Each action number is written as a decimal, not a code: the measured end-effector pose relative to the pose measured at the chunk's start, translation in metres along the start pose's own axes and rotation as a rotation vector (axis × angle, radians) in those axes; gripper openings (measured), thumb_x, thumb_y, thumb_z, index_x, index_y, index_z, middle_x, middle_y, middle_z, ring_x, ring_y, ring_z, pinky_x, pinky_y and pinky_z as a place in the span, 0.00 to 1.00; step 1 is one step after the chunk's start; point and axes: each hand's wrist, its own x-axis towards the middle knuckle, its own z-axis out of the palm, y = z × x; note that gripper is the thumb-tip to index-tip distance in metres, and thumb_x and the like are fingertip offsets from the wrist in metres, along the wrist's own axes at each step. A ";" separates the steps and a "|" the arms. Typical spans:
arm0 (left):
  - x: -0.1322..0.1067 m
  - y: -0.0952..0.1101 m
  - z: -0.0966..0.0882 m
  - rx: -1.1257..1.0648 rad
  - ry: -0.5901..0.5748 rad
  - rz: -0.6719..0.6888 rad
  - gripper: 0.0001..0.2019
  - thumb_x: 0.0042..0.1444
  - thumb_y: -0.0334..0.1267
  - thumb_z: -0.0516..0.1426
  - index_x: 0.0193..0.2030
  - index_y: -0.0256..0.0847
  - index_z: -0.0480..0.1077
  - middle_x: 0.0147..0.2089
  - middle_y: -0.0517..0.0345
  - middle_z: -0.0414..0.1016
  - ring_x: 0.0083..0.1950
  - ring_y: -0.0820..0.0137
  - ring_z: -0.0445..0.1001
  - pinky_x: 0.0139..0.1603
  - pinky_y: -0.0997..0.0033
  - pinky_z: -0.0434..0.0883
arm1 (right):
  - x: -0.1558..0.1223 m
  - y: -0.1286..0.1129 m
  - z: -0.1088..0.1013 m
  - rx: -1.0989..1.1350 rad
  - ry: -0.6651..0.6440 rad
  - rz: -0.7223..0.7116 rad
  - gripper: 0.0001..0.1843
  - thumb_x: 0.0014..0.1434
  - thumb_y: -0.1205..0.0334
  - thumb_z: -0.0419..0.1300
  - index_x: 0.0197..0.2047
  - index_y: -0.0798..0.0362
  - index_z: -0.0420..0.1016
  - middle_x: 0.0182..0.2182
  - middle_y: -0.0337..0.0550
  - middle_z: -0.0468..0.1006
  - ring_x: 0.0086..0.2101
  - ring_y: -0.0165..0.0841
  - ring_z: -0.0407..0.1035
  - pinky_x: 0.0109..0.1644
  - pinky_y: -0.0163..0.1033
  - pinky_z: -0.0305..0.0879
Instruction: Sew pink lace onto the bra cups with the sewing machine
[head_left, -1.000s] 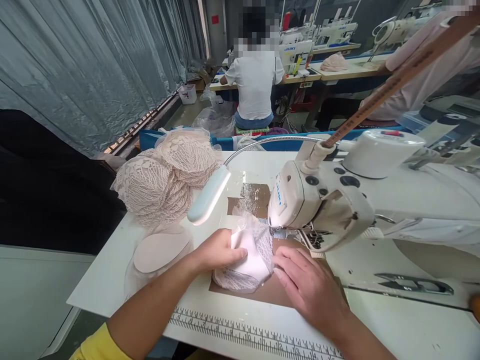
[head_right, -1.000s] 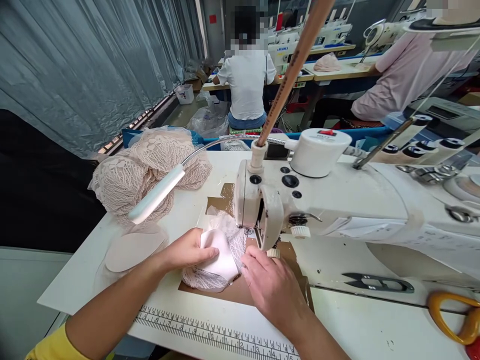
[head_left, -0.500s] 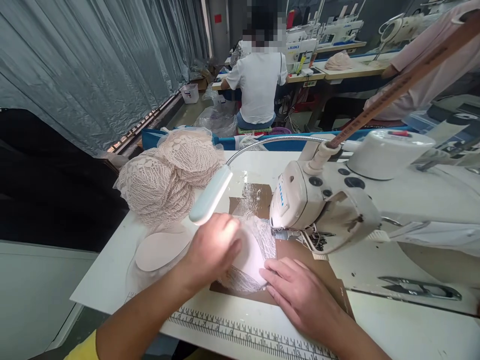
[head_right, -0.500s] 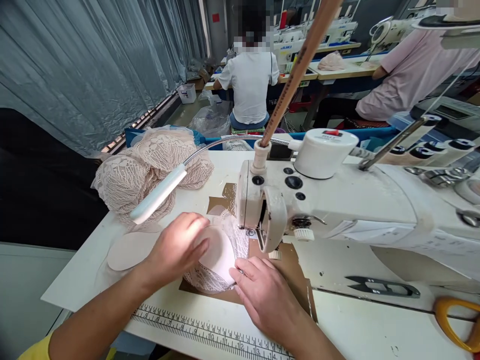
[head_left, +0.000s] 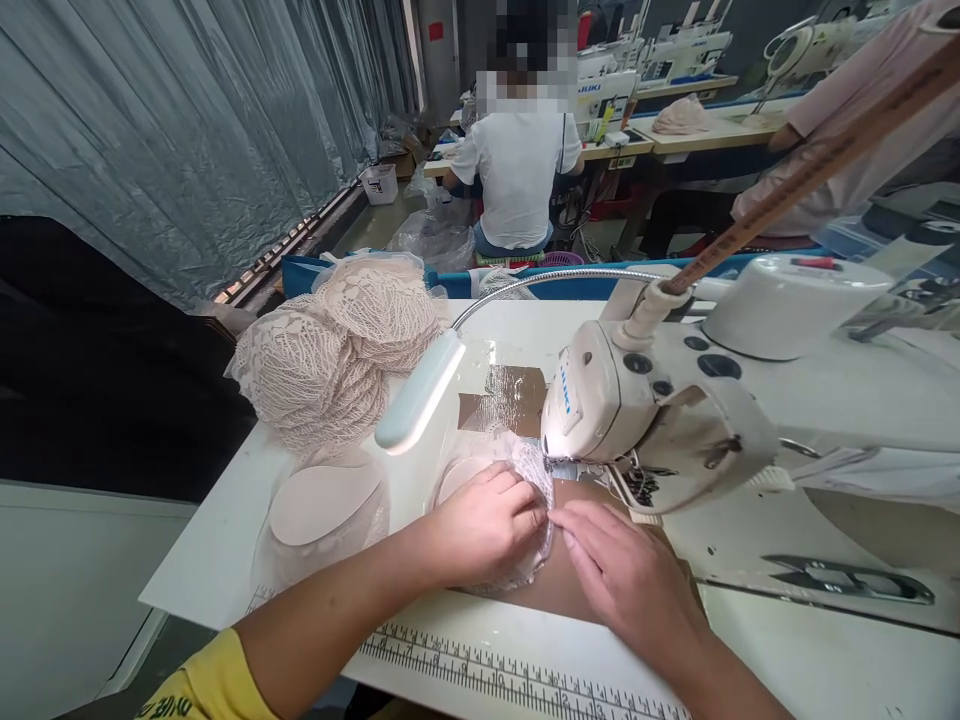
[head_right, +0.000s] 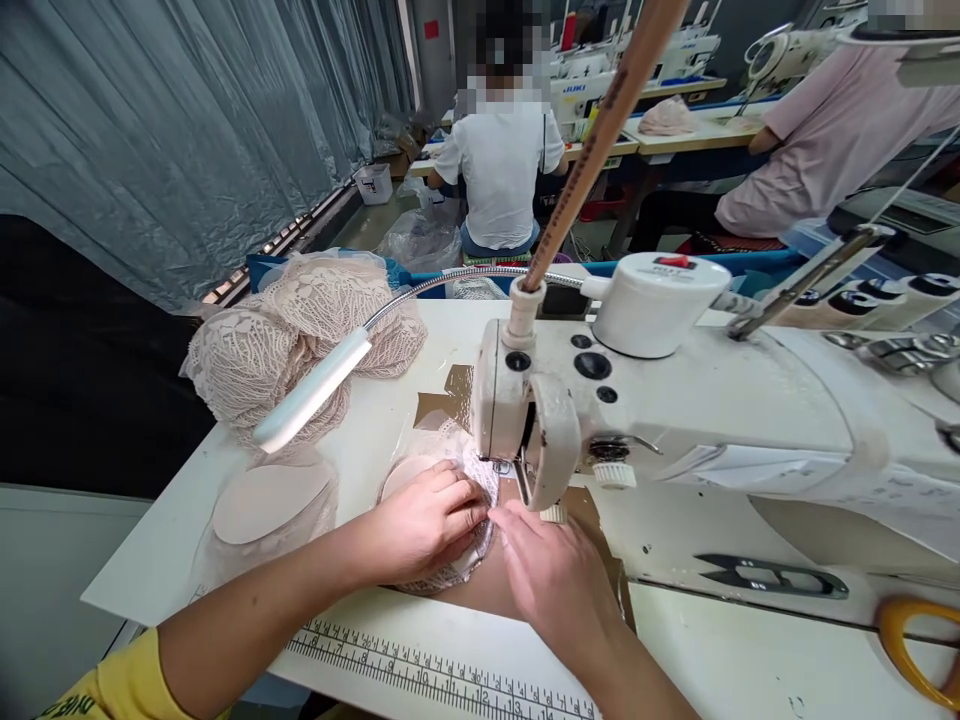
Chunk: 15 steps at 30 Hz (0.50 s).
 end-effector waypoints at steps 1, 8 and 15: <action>0.000 0.000 -0.001 0.002 -0.001 -0.001 0.09 0.63 0.33 0.49 0.43 0.34 0.70 0.37 0.48 0.69 0.41 0.64 0.65 0.45 0.63 0.65 | 0.000 0.002 0.001 -0.040 -0.003 0.009 0.19 0.58 0.74 0.48 0.47 0.55 0.75 0.41 0.47 0.79 0.35 0.35 0.72 0.36 0.40 0.68; 0.002 -0.002 -0.007 -0.025 -0.015 -0.032 0.12 0.62 0.31 0.49 0.49 0.33 0.69 0.43 0.46 0.72 0.43 0.64 0.67 0.47 0.62 0.66 | 0.006 0.002 0.003 -0.143 -0.059 0.014 0.22 0.57 0.75 0.47 0.47 0.54 0.77 0.33 0.46 0.76 0.30 0.35 0.67 0.28 0.37 0.61; 0.000 -0.002 -0.002 -0.028 0.011 -0.020 0.12 0.62 0.31 0.50 0.49 0.33 0.69 0.51 0.44 0.72 0.46 0.63 0.68 0.49 0.61 0.66 | 0.004 0.003 0.006 -0.143 -0.023 0.006 0.20 0.59 0.74 0.48 0.48 0.56 0.77 0.35 0.47 0.77 0.31 0.35 0.66 0.30 0.38 0.61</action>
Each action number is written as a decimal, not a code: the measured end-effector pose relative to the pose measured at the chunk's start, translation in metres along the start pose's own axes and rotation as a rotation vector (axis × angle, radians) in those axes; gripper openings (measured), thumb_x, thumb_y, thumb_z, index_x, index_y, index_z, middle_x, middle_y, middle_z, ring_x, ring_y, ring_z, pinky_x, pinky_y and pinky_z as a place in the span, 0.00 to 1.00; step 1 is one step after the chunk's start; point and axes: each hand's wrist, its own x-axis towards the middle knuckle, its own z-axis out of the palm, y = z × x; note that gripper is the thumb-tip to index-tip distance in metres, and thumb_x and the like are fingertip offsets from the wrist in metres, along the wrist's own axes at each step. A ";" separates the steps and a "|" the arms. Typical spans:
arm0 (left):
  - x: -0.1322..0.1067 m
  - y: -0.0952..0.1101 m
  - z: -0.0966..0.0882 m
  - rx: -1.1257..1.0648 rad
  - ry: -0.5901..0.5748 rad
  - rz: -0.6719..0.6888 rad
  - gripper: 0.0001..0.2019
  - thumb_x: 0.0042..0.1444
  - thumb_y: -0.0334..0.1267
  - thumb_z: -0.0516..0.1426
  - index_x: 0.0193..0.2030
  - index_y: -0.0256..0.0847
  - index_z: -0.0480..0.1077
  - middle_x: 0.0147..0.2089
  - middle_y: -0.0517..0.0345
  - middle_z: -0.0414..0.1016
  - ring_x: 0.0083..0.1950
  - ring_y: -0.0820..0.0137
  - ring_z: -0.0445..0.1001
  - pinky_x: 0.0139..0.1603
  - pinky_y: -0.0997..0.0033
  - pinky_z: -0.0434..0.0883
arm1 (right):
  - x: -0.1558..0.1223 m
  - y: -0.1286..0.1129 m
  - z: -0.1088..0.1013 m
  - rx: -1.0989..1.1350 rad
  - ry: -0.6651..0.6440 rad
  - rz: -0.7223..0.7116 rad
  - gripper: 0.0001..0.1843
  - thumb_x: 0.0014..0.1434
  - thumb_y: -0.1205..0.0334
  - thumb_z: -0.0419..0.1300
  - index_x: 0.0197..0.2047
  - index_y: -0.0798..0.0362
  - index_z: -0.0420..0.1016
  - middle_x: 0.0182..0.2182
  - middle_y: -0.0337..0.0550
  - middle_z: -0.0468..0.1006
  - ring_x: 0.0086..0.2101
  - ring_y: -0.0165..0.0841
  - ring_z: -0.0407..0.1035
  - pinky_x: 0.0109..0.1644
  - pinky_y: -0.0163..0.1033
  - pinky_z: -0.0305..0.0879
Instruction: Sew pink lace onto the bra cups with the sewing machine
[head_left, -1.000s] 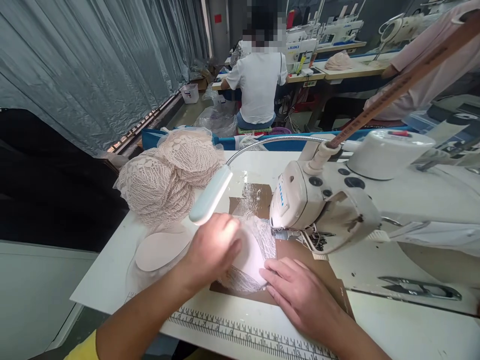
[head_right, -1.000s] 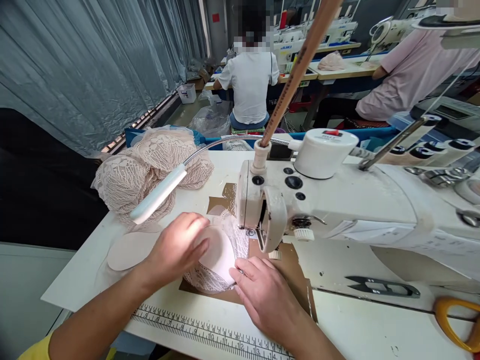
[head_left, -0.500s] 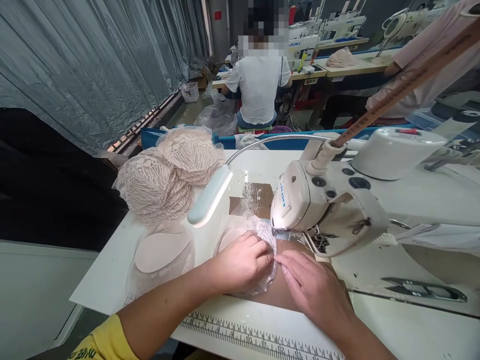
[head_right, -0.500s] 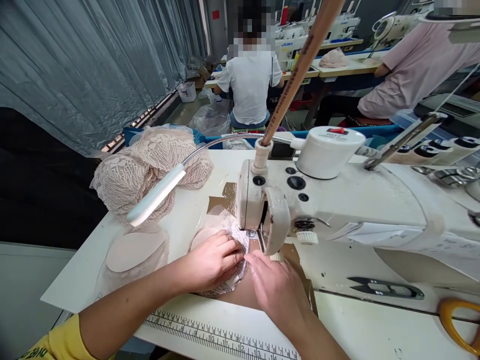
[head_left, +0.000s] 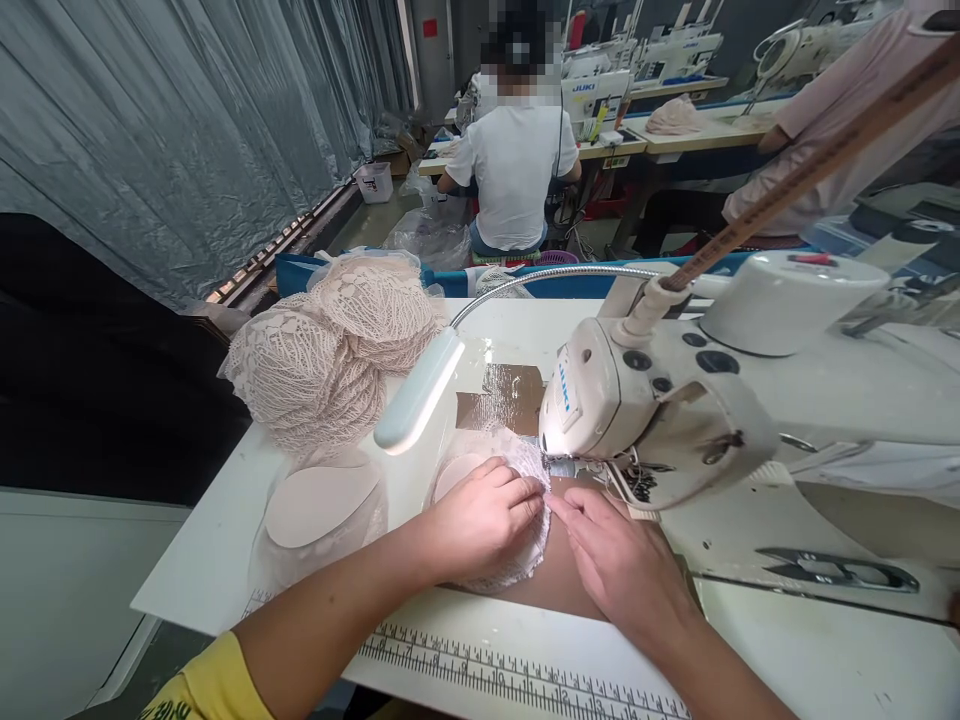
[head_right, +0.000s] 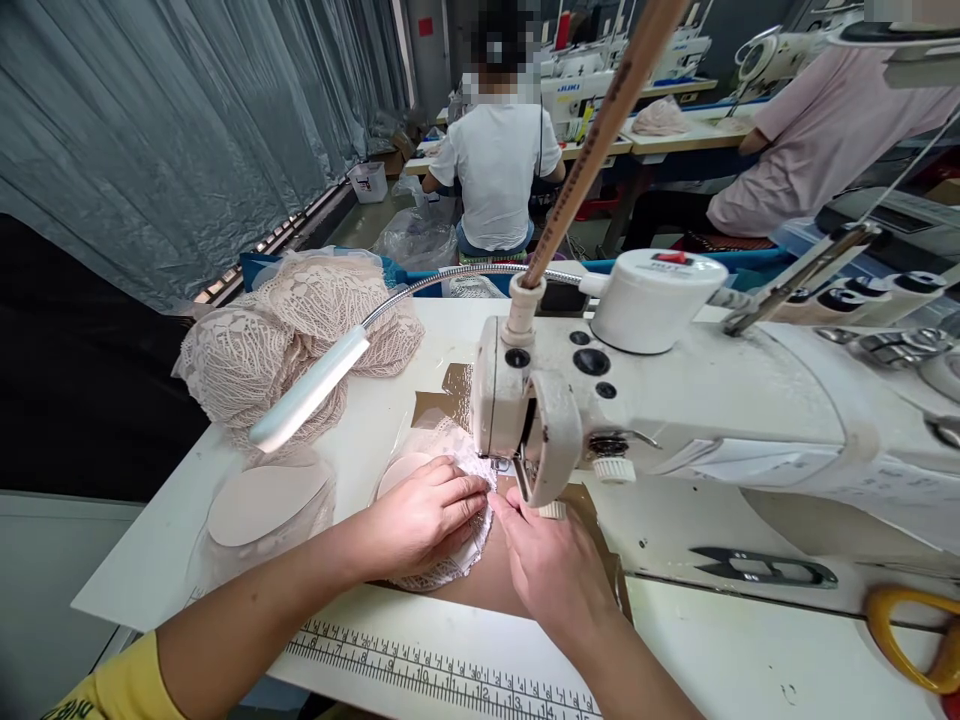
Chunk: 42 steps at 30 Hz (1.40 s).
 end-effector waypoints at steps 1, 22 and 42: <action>0.000 0.000 0.000 0.002 -0.003 0.005 0.12 0.62 0.31 0.50 0.49 0.33 0.69 0.51 0.43 0.72 0.46 0.63 0.68 0.49 0.61 0.66 | 0.000 0.000 0.000 0.003 0.007 0.000 0.20 0.59 0.74 0.48 0.48 0.57 0.77 0.36 0.47 0.77 0.32 0.35 0.67 0.31 0.38 0.61; 0.006 0.004 0.005 0.002 0.004 -0.056 0.16 0.61 0.32 0.49 0.53 0.28 0.68 0.54 0.42 0.71 0.44 0.61 0.68 0.44 0.62 0.70 | 0.007 -0.005 0.001 -0.228 -0.030 0.030 0.21 0.56 0.76 0.50 0.48 0.54 0.77 0.34 0.48 0.79 0.28 0.35 0.68 0.28 0.39 0.55; 0.012 -0.012 0.005 0.082 0.035 -0.005 0.16 0.62 0.36 0.51 0.53 0.31 0.68 0.55 0.47 0.72 0.50 0.59 0.67 0.51 0.58 0.67 | 0.010 -0.006 0.005 -0.323 -0.035 0.122 0.23 0.53 0.76 0.54 0.49 0.51 0.79 0.29 0.45 0.79 0.23 0.32 0.67 0.24 0.37 0.52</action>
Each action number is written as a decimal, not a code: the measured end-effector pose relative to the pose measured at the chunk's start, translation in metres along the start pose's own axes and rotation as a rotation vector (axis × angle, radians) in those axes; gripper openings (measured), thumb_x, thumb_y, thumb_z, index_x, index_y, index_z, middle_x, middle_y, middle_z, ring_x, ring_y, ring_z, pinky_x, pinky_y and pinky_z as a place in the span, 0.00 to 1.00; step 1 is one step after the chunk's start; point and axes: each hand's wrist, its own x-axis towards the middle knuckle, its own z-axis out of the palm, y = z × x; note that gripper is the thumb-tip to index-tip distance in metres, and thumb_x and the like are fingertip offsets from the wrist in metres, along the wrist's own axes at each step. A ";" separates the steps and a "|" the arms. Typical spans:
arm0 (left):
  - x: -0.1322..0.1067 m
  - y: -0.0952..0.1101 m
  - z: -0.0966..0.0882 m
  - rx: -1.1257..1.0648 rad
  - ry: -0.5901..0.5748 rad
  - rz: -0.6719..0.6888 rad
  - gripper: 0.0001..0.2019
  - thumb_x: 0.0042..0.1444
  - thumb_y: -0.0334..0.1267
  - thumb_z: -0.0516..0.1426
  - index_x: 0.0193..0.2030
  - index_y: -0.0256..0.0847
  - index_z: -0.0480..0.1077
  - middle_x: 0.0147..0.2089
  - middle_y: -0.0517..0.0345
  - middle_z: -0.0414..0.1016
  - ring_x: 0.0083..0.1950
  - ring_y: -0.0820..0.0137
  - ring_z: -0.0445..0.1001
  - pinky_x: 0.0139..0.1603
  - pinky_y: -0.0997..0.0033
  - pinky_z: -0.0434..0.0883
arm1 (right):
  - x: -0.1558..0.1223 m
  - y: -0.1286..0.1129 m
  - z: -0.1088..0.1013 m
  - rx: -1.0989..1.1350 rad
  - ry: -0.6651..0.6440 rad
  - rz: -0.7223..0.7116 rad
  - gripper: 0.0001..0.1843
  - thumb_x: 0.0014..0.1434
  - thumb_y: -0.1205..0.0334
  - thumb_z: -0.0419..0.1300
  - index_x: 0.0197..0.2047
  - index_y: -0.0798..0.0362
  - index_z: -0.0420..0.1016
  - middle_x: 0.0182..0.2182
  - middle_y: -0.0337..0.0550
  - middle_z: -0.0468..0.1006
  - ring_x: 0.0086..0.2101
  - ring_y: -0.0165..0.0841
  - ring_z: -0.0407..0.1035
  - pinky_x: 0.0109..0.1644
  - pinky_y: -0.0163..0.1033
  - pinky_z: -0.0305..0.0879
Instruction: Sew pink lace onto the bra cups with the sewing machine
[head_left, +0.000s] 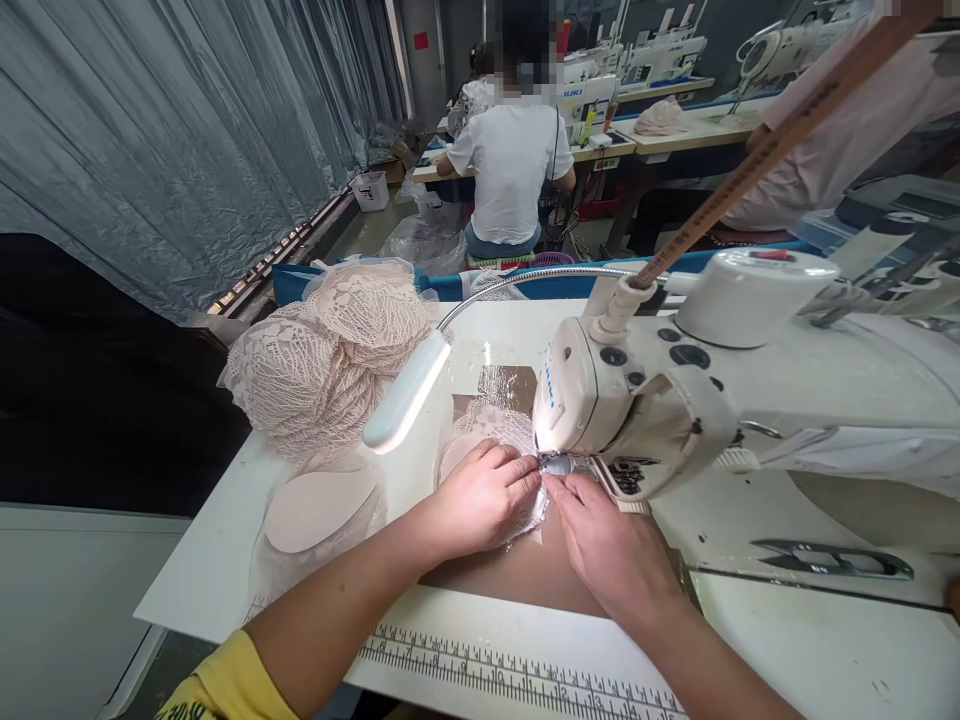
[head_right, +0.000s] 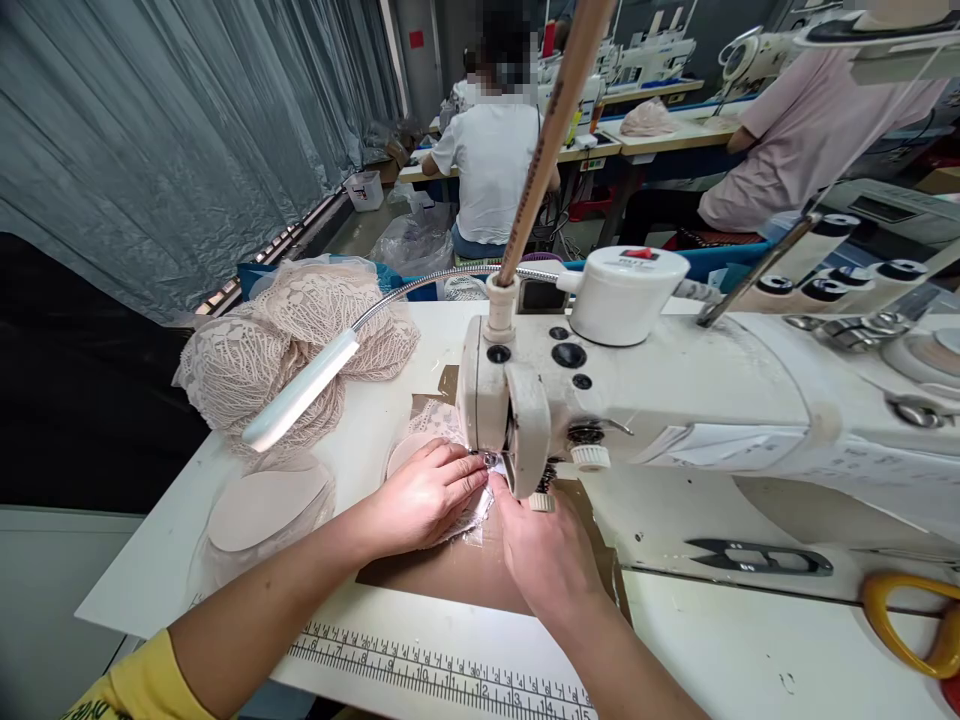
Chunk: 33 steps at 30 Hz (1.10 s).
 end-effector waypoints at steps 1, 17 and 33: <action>0.000 -0.001 0.000 0.003 0.002 0.005 0.15 0.62 0.36 0.50 0.52 0.31 0.69 0.55 0.47 0.72 0.50 0.59 0.67 0.51 0.58 0.67 | -0.001 0.001 0.001 0.010 0.005 -0.002 0.23 0.53 0.75 0.54 0.49 0.51 0.79 0.29 0.45 0.79 0.23 0.32 0.66 0.24 0.37 0.52; 0.002 -0.009 0.011 -0.074 0.015 -0.032 0.15 0.65 0.38 0.49 0.51 0.33 0.71 0.53 0.49 0.74 0.49 0.63 0.70 0.50 0.63 0.71 | -0.006 0.008 0.003 0.206 0.077 -0.084 0.19 0.60 0.72 0.50 0.48 0.53 0.79 0.37 0.44 0.80 0.28 0.32 0.69 0.27 0.37 0.57; -0.002 -0.010 0.005 0.003 0.007 -0.092 0.17 0.65 0.37 0.47 0.56 0.33 0.66 0.56 0.46 0.71 0.54 0.59 0.66 0.50 0.59 0.68 | -0.003 0.005 0.001 0.192 0.047 -0.025 0.18 0.63 0.69 0.49 0.47 0.52 0.79 0.35 0.45 0.81 0.29 0.32 0.72 0.29 0.36 0.65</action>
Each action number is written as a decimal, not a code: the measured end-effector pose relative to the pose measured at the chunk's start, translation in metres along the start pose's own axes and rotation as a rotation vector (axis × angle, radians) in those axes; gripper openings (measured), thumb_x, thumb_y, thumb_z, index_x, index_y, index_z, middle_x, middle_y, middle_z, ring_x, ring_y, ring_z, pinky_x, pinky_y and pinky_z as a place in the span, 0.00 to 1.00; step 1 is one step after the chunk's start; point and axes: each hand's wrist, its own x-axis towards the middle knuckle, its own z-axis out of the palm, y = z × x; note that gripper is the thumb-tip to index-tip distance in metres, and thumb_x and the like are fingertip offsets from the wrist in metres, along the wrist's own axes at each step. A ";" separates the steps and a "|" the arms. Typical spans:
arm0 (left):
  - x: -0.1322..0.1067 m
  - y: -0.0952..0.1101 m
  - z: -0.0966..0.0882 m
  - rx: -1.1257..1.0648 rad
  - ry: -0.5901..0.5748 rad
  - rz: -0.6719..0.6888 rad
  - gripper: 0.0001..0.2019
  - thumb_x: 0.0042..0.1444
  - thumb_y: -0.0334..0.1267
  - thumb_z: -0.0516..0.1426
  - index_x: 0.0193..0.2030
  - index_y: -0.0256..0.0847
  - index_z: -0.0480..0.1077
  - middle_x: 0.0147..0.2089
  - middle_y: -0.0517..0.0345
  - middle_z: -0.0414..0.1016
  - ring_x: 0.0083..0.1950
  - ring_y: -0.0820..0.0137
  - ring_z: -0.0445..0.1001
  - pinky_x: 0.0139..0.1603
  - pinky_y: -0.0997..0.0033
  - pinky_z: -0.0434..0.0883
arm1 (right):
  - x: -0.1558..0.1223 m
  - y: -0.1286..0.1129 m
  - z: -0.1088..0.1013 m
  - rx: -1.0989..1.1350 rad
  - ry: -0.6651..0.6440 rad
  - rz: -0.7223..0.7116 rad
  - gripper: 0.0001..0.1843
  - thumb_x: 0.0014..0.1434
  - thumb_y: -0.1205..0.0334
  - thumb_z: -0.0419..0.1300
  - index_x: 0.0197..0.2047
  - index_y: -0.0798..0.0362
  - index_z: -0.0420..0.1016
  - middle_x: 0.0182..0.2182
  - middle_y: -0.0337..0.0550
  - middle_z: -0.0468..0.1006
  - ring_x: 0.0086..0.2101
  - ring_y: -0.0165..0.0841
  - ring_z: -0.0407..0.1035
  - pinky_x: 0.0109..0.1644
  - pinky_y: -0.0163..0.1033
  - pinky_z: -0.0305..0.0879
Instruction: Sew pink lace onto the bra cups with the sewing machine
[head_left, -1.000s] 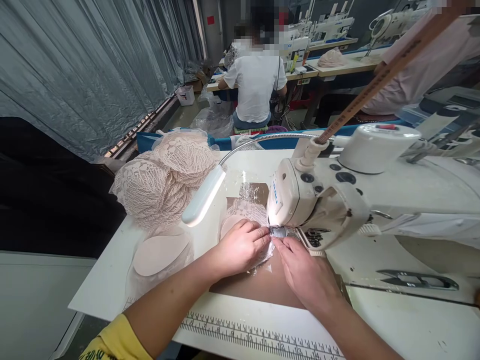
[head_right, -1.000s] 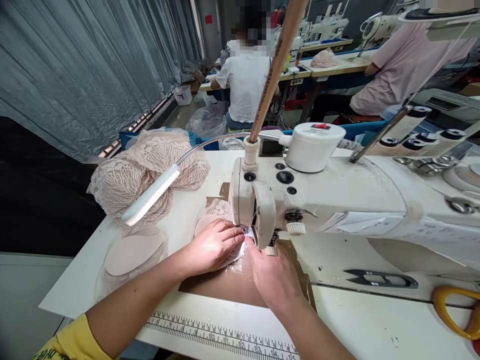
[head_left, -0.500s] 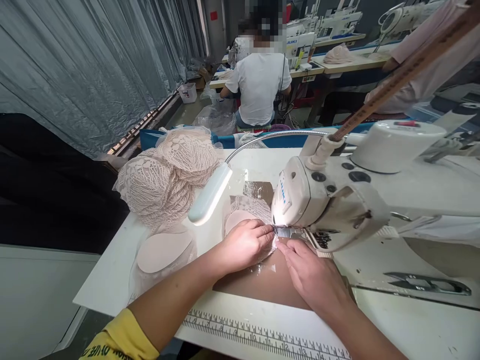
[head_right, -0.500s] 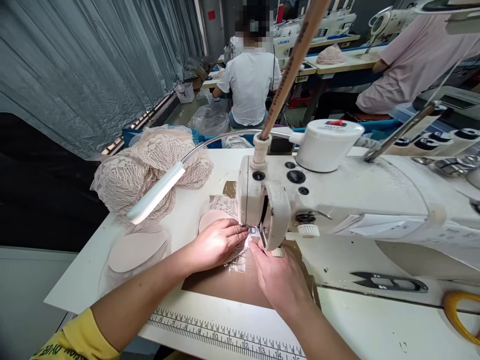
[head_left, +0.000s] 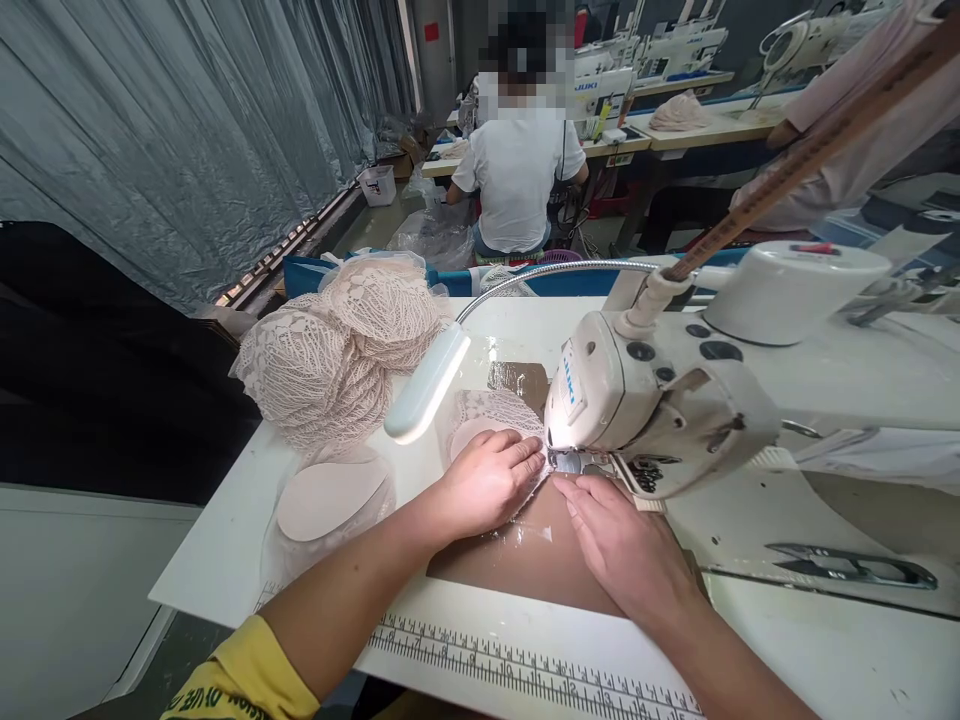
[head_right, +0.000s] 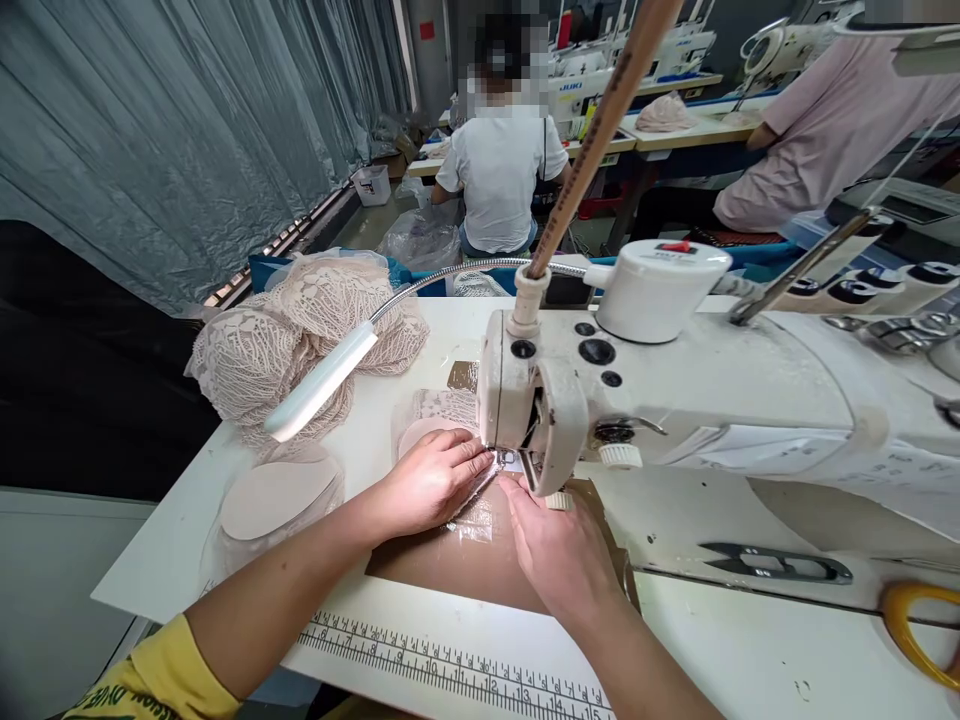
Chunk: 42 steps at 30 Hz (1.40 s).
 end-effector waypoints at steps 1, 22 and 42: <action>-0.001 0.001 -0.002 -0.007 -0.007 0.003 0.17 0.65 0.37 0.47 0.56 0.34 0.67 0.57 0.47 0.71 0.54 0.59 0.66 0.50 0.59 0.68 | -0.001 0.001 0.001 0.004 -0.017 0.016 0.18 0.63 0.68 0.49 0.47 0.52 0.79 0.35 0.45 0.81 0.29 0.32 0.73 0.30 0.36 0.66; -0.009 0.013 -0.007 0.065 -0.120 0.087 0.12 0.64 0.33 0.50 0.52 0.36 0.68 0.55 0.49 0.71 0.52 0.63 0.66 0.47 0.61 0.63 | 0.005 -0.008 -0.006 -0.098 -0.092 -0.024 0.25 0.54 0.78 0.50 0.50 0.51 0.76 0.34 0.42 0.78 0.30 0.31 0.67 0.33 0.37 0.58; -0.011 0.018 -0.028 -0.084 -0.156 0.040 0.14 0.65 0.37 0.48 0.34 0.36 0.71 0.36 0.51 0.73 0.41 0.68 0.69 0.41 0.69 0.67 | -0.007 0.002 -0.006 0.054 -0.095 0.061 0.21 0.59 0.72 0.48 0.48 0.49 0.78 0.36 0.44 0.79 0.25 0.31 0.67 0.29 0.37 0.60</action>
